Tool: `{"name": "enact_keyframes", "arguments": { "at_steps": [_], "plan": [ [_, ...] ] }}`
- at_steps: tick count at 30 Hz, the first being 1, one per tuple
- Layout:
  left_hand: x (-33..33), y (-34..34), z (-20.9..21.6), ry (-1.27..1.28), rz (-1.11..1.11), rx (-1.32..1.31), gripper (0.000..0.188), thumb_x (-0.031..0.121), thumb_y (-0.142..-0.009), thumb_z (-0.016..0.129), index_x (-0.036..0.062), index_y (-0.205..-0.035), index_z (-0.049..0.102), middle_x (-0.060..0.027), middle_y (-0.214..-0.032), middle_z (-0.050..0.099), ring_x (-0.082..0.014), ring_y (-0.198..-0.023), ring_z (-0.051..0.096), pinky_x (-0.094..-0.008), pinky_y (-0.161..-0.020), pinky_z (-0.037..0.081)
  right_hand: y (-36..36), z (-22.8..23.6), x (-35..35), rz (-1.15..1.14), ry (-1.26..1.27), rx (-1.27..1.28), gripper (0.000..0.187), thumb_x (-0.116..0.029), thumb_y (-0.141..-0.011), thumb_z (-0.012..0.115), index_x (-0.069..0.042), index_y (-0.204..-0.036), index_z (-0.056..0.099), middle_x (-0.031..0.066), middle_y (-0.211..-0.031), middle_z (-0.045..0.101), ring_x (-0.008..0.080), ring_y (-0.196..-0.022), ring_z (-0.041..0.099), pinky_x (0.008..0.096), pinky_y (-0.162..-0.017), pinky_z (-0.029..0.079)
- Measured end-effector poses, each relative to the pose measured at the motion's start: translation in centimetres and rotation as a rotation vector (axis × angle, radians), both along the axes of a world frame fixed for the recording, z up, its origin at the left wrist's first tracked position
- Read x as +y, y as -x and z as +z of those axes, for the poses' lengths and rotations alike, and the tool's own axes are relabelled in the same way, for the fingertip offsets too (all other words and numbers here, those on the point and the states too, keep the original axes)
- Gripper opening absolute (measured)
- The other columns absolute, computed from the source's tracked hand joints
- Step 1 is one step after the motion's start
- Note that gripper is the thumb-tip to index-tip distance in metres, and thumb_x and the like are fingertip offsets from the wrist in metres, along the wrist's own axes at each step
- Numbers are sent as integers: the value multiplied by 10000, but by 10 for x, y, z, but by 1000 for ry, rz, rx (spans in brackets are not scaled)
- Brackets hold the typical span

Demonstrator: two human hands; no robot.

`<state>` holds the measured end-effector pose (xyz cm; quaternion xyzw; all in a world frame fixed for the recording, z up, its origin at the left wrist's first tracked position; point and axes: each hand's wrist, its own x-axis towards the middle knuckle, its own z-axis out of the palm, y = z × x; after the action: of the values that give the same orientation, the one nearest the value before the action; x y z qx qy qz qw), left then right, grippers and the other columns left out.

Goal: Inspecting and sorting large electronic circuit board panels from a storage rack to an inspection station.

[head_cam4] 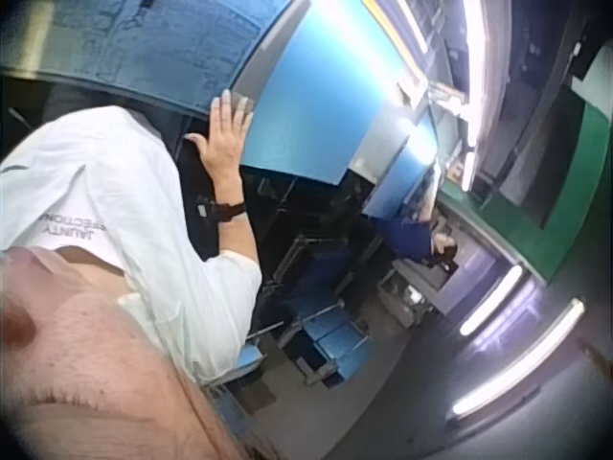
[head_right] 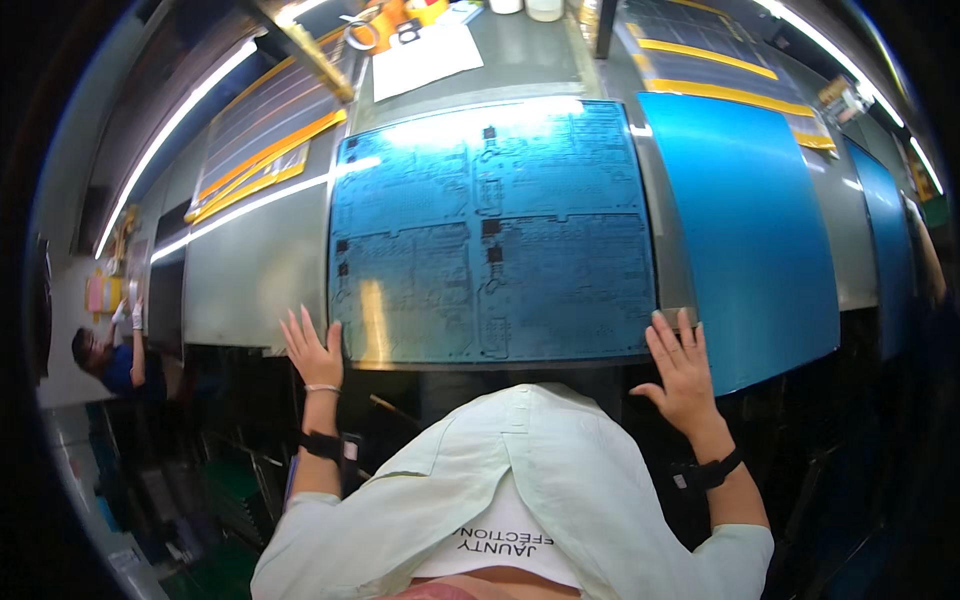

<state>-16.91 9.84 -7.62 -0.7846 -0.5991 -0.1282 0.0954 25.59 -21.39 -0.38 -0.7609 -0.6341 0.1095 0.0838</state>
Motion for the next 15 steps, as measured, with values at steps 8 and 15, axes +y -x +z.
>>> {"name": "enact_keyframes", "arguments": {
  "at_steps": [8, 15],
  "plan": [
    [-50, 3, -22, 505, 392, -1240, 332, 392, -809, 640, 86, -706, 564, -11, -604, 539, -136, -538, 524, -258, -492, 383, -18, -25, 22, 28, -173, -156, 599, -32, -700, 629, -144, -1270, 486, 90, -1411, 328, 335, -1332, 219, 510, -1069, 191],
    [-13, 20, 60, 260, 206, -1522, 194, 210, -821, 622, 30, -891, 644, -39, -724, 593, -146, -677, 570, -264, -633, 451, -31, 61, 48, 242, -693, -224, 370, 26, -723, 573, -123, -1055, 635, 77, -1121, 609, 305, -1161, 487, 498, -1043, 263]
  ]
}}
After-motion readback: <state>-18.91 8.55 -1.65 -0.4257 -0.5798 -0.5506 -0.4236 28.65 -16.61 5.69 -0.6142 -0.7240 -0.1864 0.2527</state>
